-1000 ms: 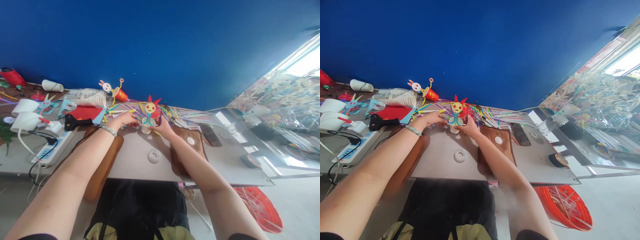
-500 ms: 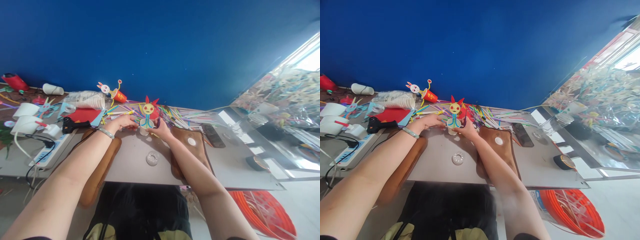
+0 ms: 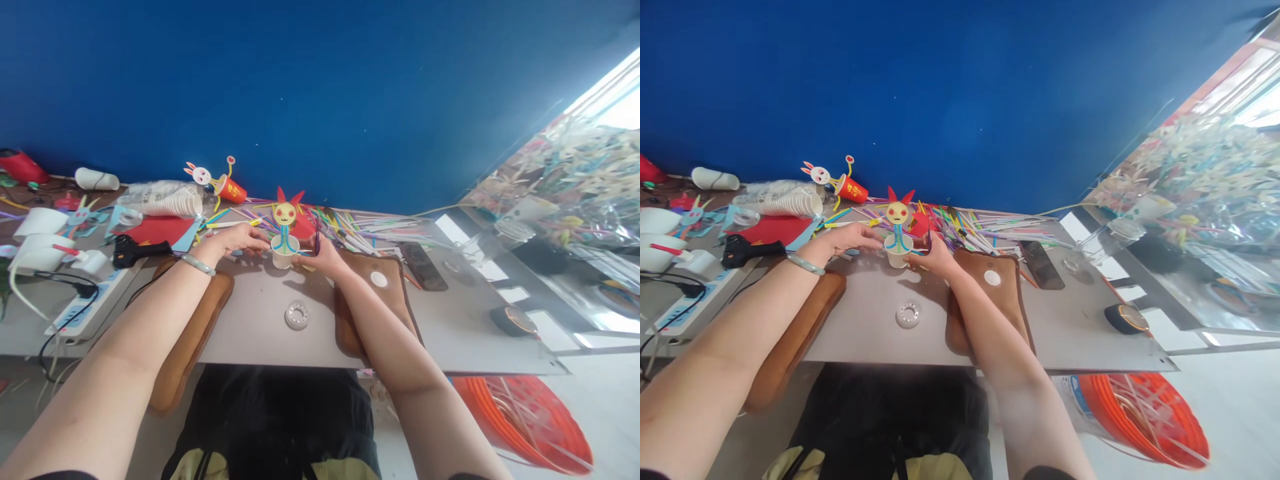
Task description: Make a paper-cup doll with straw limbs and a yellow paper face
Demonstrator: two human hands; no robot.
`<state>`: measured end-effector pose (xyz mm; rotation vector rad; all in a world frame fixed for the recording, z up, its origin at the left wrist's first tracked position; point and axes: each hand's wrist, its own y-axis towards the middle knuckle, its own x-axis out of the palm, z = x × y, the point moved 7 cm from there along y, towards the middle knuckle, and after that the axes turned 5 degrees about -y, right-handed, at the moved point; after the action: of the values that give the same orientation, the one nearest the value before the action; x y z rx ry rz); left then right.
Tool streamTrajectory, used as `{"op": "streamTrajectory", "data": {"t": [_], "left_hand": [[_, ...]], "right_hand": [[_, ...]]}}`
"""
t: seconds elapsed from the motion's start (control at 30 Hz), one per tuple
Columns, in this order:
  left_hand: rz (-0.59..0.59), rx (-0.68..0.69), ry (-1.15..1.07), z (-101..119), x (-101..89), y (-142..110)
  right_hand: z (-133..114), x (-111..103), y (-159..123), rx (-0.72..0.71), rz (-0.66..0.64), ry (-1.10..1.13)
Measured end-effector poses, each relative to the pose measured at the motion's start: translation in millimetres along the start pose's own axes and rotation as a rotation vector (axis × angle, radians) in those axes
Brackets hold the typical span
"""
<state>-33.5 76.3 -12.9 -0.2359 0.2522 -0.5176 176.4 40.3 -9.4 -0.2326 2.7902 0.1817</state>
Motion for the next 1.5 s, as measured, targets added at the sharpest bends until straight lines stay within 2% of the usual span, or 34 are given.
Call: {"op": "streamTrajectory", "data": {"t": [0.07, 0.17, 0.3, 0.43, 0.57, 0.83, 1.23, 1.5], "left_hand": [[0.036, 0.022, -0.033, 0.6, -4.6, 1.4], [0.119, 0.141, -0.105, 6.9, -7.8, 3.1], [0.153, 0.268, -0.109, 14.2, 3.9, 6.0], [0.237, 0.354, 0.068, 24.8, 15.2, 7.9], [0.262, 0.459, 0.285, 38.1, 25.2, 8.2], [0.226, 0.476, 0.315, 36.0, 21.8, 11.8], [0.053, 0.478, 0.167, 28.6, 26.0, 21.1], [0.086, 0.473, 0.15, 26.7, 18.6, 19.7]], "right_hand": [[-0.1, -1.9, -0.2, -0.012, -0.051, 0.074], [-0.7, -4.9, -0.9, -0.017, -0.071, 0.09], [-1.0, -2.2, -2.5, -0.017, -0.073, 0.045], [-0.6, 2.2, -3.1, -0.033, -0.046, 0.021], [-1.4, 5.8, -2.9, -0.059, -0.054, 0.044], [-0.2, -1.6, -0.2, -0.083, 0.066, -0.115], [12.7, 1.7, 3.4, -0.023, 0.166, 0.203], [11.0, 4.0, -0.8, -0.01, 0.219, 0.183]]}}
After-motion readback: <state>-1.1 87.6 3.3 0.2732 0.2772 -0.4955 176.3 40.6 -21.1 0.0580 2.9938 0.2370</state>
